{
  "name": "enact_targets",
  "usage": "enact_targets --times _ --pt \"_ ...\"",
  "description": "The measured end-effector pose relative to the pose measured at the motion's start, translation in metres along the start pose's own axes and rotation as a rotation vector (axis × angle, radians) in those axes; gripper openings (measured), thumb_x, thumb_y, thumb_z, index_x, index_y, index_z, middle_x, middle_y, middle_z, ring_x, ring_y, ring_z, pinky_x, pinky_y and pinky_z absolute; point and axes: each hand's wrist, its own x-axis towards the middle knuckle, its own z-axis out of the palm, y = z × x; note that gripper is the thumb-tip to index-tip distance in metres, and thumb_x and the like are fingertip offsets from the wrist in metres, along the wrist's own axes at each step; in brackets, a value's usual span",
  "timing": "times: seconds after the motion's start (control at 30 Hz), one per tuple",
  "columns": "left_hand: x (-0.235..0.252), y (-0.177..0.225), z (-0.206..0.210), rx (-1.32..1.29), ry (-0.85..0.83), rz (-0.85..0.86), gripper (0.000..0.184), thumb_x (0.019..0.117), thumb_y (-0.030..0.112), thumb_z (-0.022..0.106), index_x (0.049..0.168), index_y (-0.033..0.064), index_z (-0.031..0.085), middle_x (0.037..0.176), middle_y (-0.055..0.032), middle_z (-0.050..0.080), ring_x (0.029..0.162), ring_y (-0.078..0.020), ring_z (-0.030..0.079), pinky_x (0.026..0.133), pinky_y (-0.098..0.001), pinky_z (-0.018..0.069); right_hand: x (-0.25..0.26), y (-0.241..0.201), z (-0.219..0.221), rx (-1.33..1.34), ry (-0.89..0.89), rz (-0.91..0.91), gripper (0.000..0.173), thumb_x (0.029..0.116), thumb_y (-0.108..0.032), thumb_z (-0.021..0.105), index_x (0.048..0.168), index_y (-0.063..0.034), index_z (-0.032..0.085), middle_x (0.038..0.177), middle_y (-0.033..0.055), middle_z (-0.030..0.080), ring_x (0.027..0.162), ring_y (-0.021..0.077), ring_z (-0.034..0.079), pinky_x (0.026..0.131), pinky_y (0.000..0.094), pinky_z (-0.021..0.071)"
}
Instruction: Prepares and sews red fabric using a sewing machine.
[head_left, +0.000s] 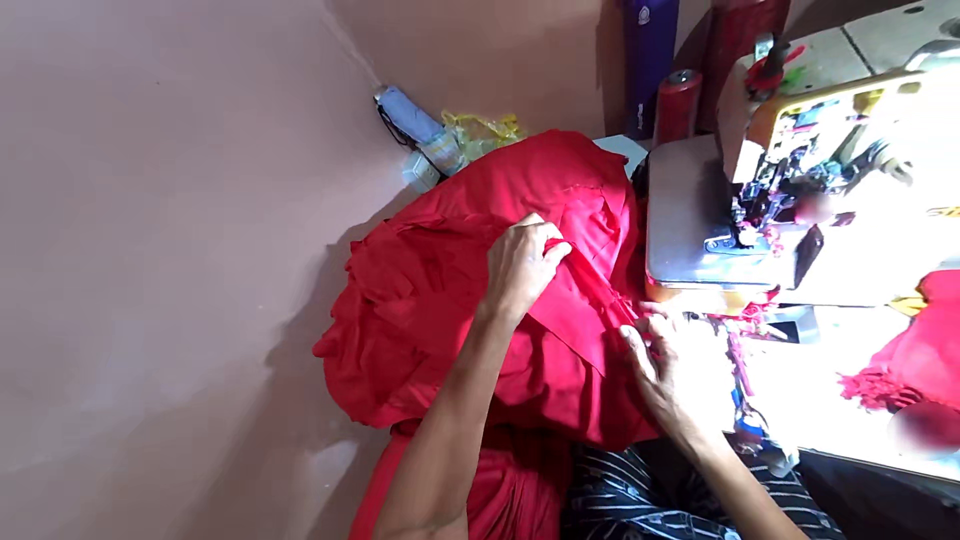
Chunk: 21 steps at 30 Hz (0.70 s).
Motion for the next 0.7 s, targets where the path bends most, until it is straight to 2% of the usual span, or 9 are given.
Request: enact_targets --times 0.07,0.13,0.27,0.33,0.4,0.43,0.5,0.57,0.7 --pt "-0.017 0.004 -0.009 -0.02 0.155 0.094 0.014 0.0955 0.015 0.071 0.094 0.002 0.075 0.102 -0.0143 0.071 0.091 -0.0295 0.069 0.077 -0.0482 0.0546 -0.002 0.001 -0.001 0.063 0.006 -0.022 0.034 0.1038 -0.027 0.054 0.105 0.0033 0.07 0.119 0.0193 0.066 0.083 0.0108 0.067 0.072 0.0237 0.0563" --pt "-0.029 0.009 -0.02 -0.051 0.276 0.171 0.008 0.0906 0.011 0.075 0.091 0.0033 0.077 0.101 -0.0113 0.074 0.089 -0.0223 0.071 0.076 -0.039 0.0566 -0.004 -0.006 -0.005 0.096 0.002 -0.041 0.034 0.1033 -0.026 0.056 0.108 0.0043 0.071 0.107 0.0158 0.068 0.079 0.0069 0.065 0.07 0.0195 0.055" --pt "-0.052 0.022 -0.05 -0.146 0.355 0.292 0.006 0.0866 0.006 0.077 0.091 0.002 0.076 0.101 -0.0104 0.073 0.092 -0.0142 0.07 0.08 -0.0278 0.0549 -0.005 -0.021 -0.015 0.052 0.074 -0.17 0.027 0.0998 -0.023 0.06 0.093 0.0008 0.072 0.088 0.0086 0.067 0.082 0.0025 0.061 0.076 0.0133 0.0482" --pt "-0.06 0.023 -0.056 -0.242 0.35 0.244 0.004 0.0848 0.001 0.076 0.088 -0.0002 0.075 0.095 -0.0073 0.071 0.088 -0.0077 0.068 0.078 -0.0199 0.0534 -0.005 -0.026 -0.021 0.045 0.12 -0.243 0.025 0.0979 -0.023 0.063 0.088 -0.0017 0.071 0.089 0.0089 0.065 0.09 0.0074 0.058 0.082 0.0179 0.0437" --pt "-0.068 0.03 -0.06 -0.383 0.295 0.013 0.012 0.0822 -0.01 0.07 0.075 -0.0042 0.063 0.074 -0.0017 0.061 0.071 0.0014 0.056 0.065 -0.0119 0.0441 -0.005 -0.032 -0.03 0.071 0.155 -0.283 0.023 0.0968 -0.021 0.065 0.087 -0.0005 0.07 0.087 0.0076 0.064 0.089 0.0031 0.056 0.08 0.0122 0.044" --pt "-0.068 0.029 -0.062 -0.412 0.298 0.013 0.013 0.0806 -0.011 0.069 0.074 -0.0036 0.061 0.074 0.0 0.061 0.072 0.0036 0.057 0.066 -0.0103 0.0448 -0.005 -0.033 -0.034 0.079 0.179 -0.287 0.023 0.0958 -0.021 0.067 0.085 0.0003 0.069 0.087 0.0085 0.063 0.087 0.0025 0.056 0.077 0.0117 0.0439" --pt "-0.062 0.027 -0.062 -0.423 0.339 0.189 0.009 0.0768 -0.005 0.076 0.084 -0.0019 0.072 0.093 -0.0016 0.069 0.092 0.0007 0.064 0.083 -0.013 0.0513 -0.001 -0.034 -0.043 0.059 0.233 -0.288 0.023 0.0915 -0.021 0.07 0.081 -0.0006 0.069 0.089 0.0105 0.062 0.081 0.0023 0.057 0.069 0.0112 0.045" --pt "-0.061 0.032 -0.064 -0.457 0.343 0.198 0.014 0.0746 -0.002 0.08 0.086 0.001 0.073 0.096 0.0003 0.069 0.093 0.0007 0.065 0.081 -0.014 0.0527 0.002 -0.035 -0.047 0.046 0.268 -0.295 0.022 0.0882 -0.019 0.07 0.076 -0.0003 0.066 0.086 0.0109 0.061 0.078 0.002 0.056 0.066 0.0111 0.0435" --pt "-0.062 0.04 -0.061 -0.527 0.361 0.153 0.018 0.0692 -0.006 0.08 0.079 0.0051 0.069 0.087 0.0067 0.066 0.085 0.0045 0.064 0.075 -0.0108 0.053 0.005 -0.033 -0.047 0.033 0.296 -0.275 0.021 0.085 -0.015 0.069 0.073 0.0015 0.063 0.081 0.0099 0.059 0.074 0.0004 0.055 0.063 0.0096 0.0434"
